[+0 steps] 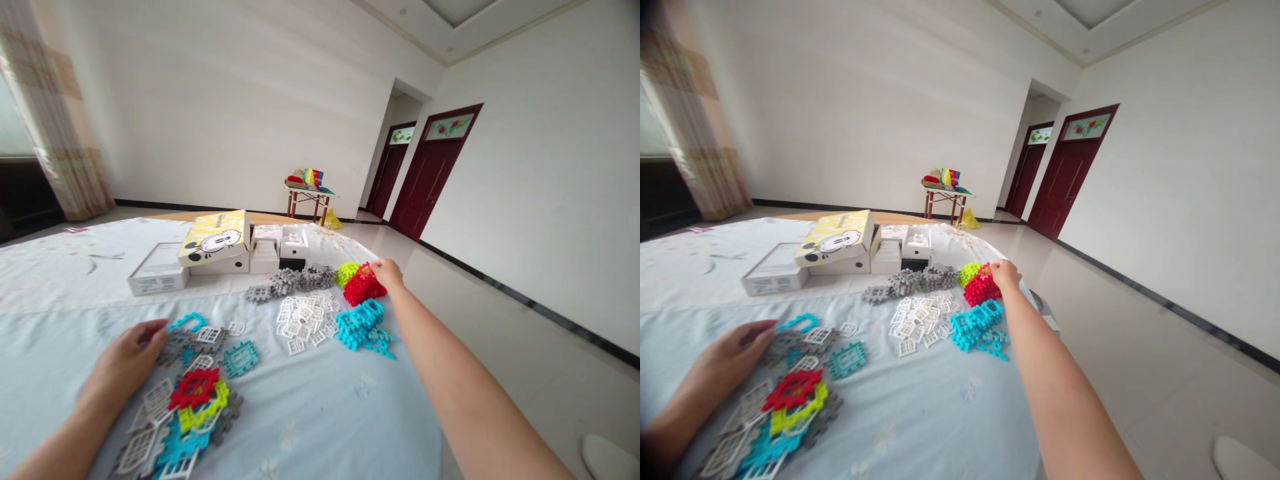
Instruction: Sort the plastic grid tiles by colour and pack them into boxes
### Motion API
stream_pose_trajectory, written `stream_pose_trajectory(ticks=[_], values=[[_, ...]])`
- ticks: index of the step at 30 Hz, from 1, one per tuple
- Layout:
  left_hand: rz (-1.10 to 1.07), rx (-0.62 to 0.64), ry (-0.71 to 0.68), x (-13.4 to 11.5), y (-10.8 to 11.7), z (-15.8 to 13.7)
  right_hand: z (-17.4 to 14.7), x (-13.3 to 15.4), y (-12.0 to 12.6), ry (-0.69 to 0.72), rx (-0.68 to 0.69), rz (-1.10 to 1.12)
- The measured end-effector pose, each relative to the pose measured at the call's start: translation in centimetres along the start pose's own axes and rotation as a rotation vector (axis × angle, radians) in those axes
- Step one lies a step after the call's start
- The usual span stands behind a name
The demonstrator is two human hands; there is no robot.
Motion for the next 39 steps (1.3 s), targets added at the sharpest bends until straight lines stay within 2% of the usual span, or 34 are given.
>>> stream_pose_trajectory(ticks=[5,9,12,15,18,22,25,28,33,39], values=[[0.001,-0.014,0.003,0.1,-0.1,0.0,0.0,-0.1,0.2,-0.009,-0.065,-0.02],[-0.002,-0.048,0.003,0.7,-0.4,0.2,-1.5,2.1,-0.2,0.086,-0.069,-0.011],[-0.025,-0.061,0.018,0.7,-0.5,0.0,-3.9,5.2,-1.0,0.247,-0.061,0.038],[-0.05,-0.062,0.027,0.0,-0.3,-0.5,-7.8,9.2,-2.0,0.479,-0.036,0.153],[-0.052,-0.075,0.028,-0.6,-0.1,-0.8,-12.7,13.0,-3.0,0.687,0.07,0.258],[-0.058,-0.088,0.027,-0.7,-0.1,-1.0,-19.8,17.2,-4.6,0.918,0.299,0.3],[-0.058,-0.084,0.036,-0.5,-0.2,-1.1,-24.2,19.3,-6.0,1.036,0.448,0.272],[-0.066,-0.082,0.044,-0.6,-0.2,-1.2,-27.1,20.6,-7.4,1.139,0.555,0.214],[-0.079,-0.082,0.048,-0.7,-0.2,-1.2,-28.8,21.5,-8.8,1.205,0.54,0.145],[-0.074,-0.084,0.053,-0.8,-0.2,-1.2,-29.0,21.3,-8.7,1.238,0.482,0.176]])
Point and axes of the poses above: each hand's wrist, its own z-axis towards the middle knuckle, its own y-axis out of the back of the hand, x = y × z, the point moved 6 cm from there along z, towards the middle knuckle, and after that the axes turned 10 degrees about -y, right-handed, at the moved point
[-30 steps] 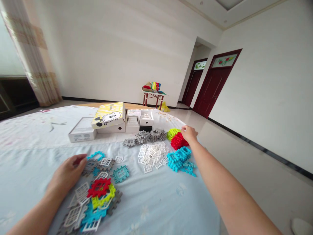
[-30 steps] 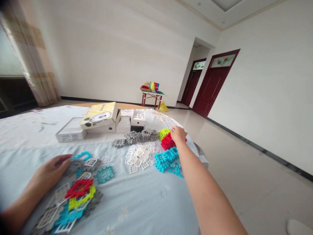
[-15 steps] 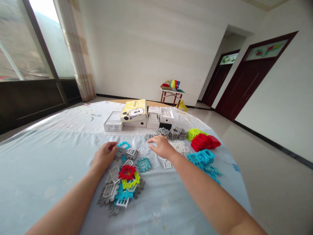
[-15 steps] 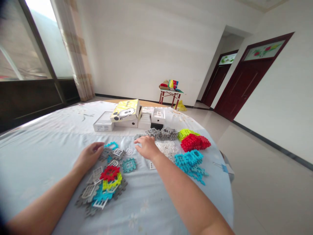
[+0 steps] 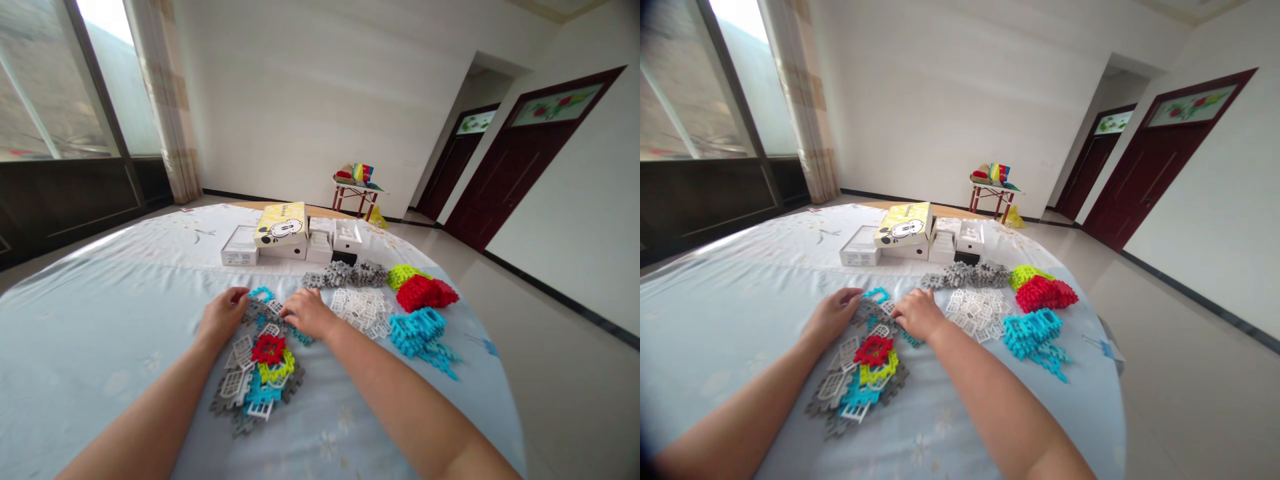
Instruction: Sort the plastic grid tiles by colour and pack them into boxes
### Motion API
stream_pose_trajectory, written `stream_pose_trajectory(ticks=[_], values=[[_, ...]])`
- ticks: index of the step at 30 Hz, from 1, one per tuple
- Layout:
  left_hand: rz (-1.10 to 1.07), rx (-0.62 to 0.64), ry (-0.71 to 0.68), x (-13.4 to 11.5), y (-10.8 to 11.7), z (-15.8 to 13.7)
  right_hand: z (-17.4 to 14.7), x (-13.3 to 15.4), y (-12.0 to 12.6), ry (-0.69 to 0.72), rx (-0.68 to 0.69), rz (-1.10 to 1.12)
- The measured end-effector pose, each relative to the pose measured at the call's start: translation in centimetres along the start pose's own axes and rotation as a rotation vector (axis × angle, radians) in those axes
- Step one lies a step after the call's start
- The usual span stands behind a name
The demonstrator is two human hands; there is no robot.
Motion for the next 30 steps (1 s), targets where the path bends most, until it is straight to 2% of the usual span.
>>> stream_pose_trajectory(ticks=[3,8,12,16,22,25,30], values=[[-0.004,0.0,0.004,-0.2,0.1,-0.1,-0.6,0.1,1.1,-0.01,-0.035,0.08],[0.003,-0.002,0.009,-0.5,0.3,-0.2,-1.4,-0.5,2.9,-0.044,-0.084,0.366],[0.002,0.0,0.014,-0.3,0.2,-0.1,-0.7,-3.1,2.6,-0.203,-0.085,0.483],[-0.006,0.011,0.022,0.1,0.0,-0.1,0.7,-6.8,3.2,-0.447,-0.167,0.483],[-0.01,-0.001,0.015,0.3,-0.1,0.0,1.1,-10.4,5.3,-0.633,-0.362,0.26],[-0.003,-0.002,0.005,0.1,0.0,0.0,0.7,-10.2,5.1,-0.572,-0.364,0.15],[-0.007,0.004,0.018,-0.1,0.1,-0.1,0.5,-7.5,3.8,-0.339,-0.26,0.014]])
Point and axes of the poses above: each hand's wrist, its own z-axis towards the middle knuckle, its own y-axis out of the back of the hand, x = y × z, the point moved 6 cm from there along z, towards the middle knuckle, and after that the axes turned 10 degrees about -y, right-handed, at the moved point
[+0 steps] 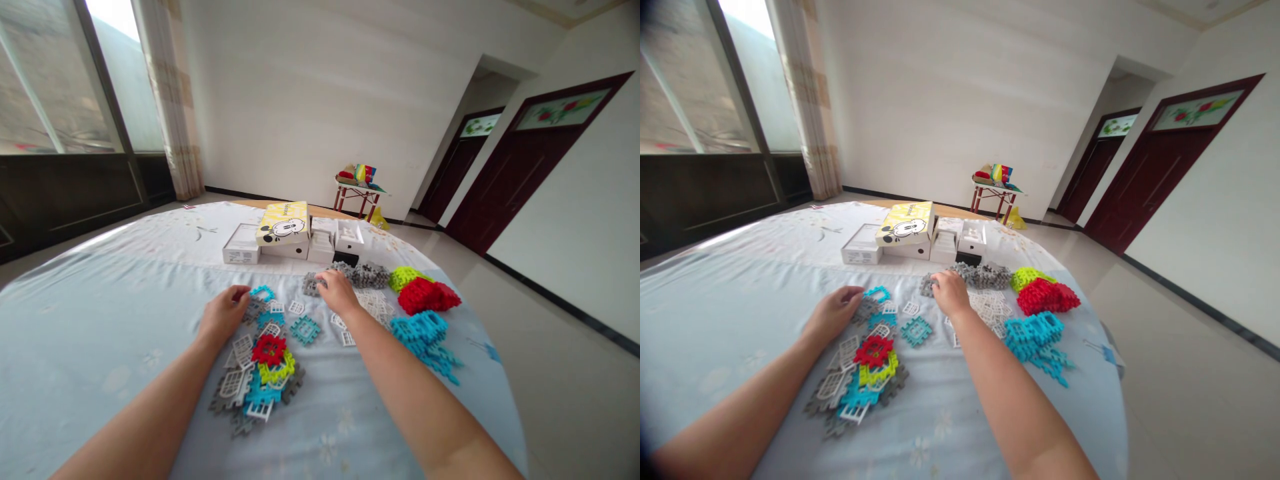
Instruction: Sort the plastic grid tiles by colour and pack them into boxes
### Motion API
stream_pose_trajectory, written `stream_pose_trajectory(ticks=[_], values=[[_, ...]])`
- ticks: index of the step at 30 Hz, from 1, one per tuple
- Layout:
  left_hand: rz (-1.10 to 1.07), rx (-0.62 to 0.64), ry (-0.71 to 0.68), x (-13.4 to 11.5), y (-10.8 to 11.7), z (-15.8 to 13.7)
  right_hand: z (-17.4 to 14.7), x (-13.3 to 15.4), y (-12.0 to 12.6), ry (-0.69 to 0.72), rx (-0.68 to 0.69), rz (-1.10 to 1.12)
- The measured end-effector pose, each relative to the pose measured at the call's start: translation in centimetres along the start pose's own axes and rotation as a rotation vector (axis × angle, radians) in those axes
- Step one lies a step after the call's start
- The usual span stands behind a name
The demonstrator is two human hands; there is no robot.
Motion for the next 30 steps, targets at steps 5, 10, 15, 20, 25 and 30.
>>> stream_pose_trajectory(ticks=[5,10,15,20,25,30], values=[[-0.004,-0.001,0.0,-0.2,0.1,-0.1,0.1,1.3,-1.6,0.08,0.101,-0.171],[-0.005,-0.001,-0.008,0.0,0.0,0.0,0.9,1.4,-2.5,0.082,0.166,-0.247],[0.008,-0.005,-0.012,0.1,0.0,0.0,1.9,1.1,-1.6,0.082,0.129,-0.239],[0.019,-0.011,-0.008,-0.1,0.1,0.0,2.1,1.3,-0.4,0.054,0.068,-0.221],[0.022,-0.011,-0.017,-0.2,0.1,0.0,-0.4,3.5,-2.0,0.164,0.236,-0.112],[0.019,-0.014,-0.016,0.0,0.0,0.0,-1.6,3.9,-3.7,0.08,0.301,-0.177]])
Point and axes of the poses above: each hand's wrist, its own z-axis towards the middle knuckle, its own y-axis out of the back of the hand, x = y × z, the point moved 6 cm from there along z, towards the middle knuckle, and after that the axes turned 10 degrees about -y, right-handed, at the moved point
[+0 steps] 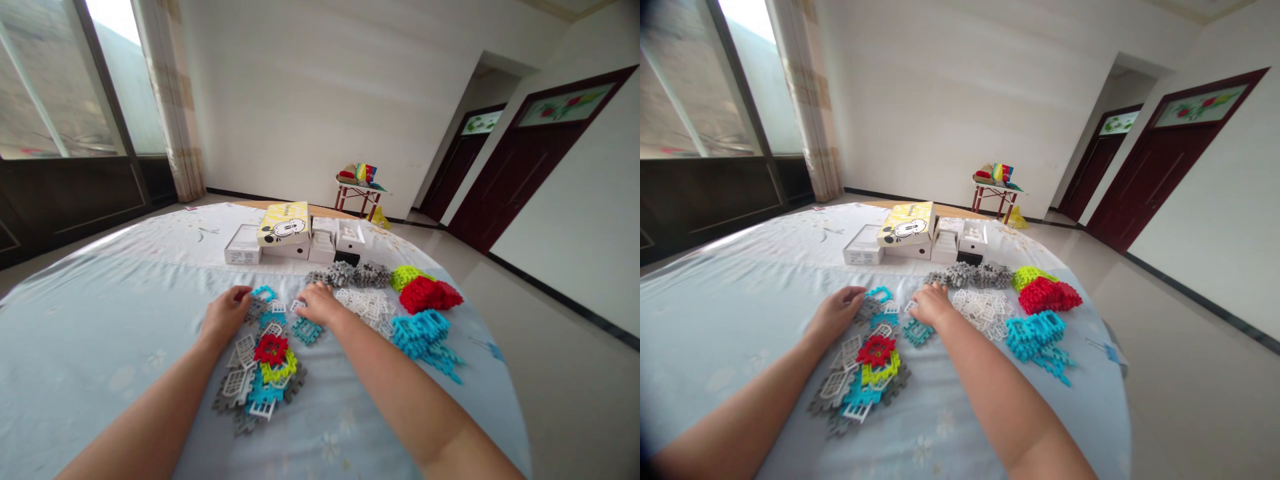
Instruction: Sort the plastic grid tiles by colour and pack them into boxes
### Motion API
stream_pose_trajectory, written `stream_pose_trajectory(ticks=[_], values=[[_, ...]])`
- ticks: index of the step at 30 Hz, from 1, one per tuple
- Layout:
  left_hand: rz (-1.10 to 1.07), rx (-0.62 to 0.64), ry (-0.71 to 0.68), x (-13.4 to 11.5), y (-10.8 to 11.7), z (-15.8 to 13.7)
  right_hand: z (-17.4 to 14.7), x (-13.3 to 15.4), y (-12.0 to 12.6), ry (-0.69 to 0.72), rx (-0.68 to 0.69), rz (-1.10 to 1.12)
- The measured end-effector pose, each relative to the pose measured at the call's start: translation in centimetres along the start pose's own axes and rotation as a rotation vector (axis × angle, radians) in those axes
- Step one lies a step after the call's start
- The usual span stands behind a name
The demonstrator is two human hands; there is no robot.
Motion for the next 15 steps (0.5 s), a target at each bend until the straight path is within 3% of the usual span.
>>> stream_pose_trajectory(ticks=[7,15], values=[[-0.02,0.008,0.0,0.1,-0.1,0.2,-1.3,-0.6,1.8,-0.006,-0.073,0.174],[0.007,0.013,-0.053,-0.3,0.2,0.0,-5.2,-8.2,7.3,-0.131,-0.354,0.264]])
Point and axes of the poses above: each hand's wrist, its own z-axis towards the middle knuckle, its own y-axis out of the back of the hand, x = y × z, the point moved 6 cm from there along z, towards the middle knuckle, and after that the axes turned 10 degrees about -y, right-handed, at the moved point
